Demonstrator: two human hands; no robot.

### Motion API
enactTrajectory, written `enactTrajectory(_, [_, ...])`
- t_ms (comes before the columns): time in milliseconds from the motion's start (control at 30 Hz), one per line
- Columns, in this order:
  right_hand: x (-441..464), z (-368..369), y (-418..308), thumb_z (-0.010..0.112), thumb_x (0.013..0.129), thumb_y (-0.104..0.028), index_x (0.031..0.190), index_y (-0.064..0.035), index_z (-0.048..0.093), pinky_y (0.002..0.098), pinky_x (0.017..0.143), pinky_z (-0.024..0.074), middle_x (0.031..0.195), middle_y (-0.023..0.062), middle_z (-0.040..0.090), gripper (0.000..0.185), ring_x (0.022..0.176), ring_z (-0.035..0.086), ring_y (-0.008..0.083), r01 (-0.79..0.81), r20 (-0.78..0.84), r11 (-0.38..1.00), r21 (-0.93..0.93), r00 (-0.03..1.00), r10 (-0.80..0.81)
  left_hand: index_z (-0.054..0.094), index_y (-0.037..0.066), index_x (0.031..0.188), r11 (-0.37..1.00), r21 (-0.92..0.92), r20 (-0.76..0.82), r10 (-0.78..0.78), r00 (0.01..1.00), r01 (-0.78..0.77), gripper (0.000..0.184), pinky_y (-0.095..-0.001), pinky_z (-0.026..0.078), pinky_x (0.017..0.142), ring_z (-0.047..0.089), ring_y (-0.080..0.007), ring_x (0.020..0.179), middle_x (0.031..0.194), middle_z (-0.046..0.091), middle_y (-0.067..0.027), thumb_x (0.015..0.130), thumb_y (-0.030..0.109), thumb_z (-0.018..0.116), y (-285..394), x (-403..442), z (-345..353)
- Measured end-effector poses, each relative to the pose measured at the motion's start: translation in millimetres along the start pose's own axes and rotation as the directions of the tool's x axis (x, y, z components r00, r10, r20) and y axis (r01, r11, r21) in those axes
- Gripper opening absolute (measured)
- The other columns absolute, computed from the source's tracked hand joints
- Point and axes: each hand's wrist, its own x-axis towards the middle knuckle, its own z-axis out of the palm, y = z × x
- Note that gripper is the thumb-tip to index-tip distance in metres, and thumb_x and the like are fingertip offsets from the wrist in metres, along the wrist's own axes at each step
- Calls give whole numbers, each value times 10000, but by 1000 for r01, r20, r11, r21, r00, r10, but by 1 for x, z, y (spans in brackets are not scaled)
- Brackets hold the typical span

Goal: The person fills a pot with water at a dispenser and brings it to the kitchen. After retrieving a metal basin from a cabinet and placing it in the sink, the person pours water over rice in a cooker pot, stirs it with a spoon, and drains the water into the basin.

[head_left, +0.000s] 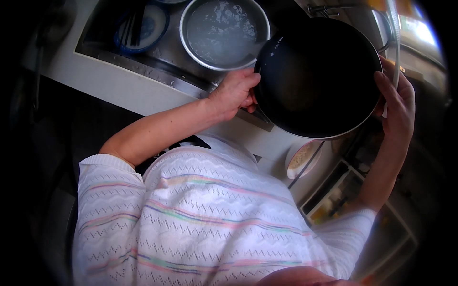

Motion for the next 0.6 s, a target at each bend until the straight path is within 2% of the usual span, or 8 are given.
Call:
enactTrajectory(467, [8,4,-16,634,823,-175,1087,29,565,144,321,314,570,-36,524,341,366,435,14,48,52,997,-59,998,-45,542,72,987,1000,1,6,4,1000,-4,225,-217,402,406,326,-34,383,624,535,17,933,234,395,0,2,0])
enactTrajectory(600, [9,5,-17,633,823,-177,1088,31,564,143,320,314,570,-33,527,344,364,438,14,55,55,996,-65,997,-52,529,42,865,1000,-2,-3,7,1000,-7,204,-264,394,424,411,-98,437,629,525,-44,895,212,420,2,2,1])
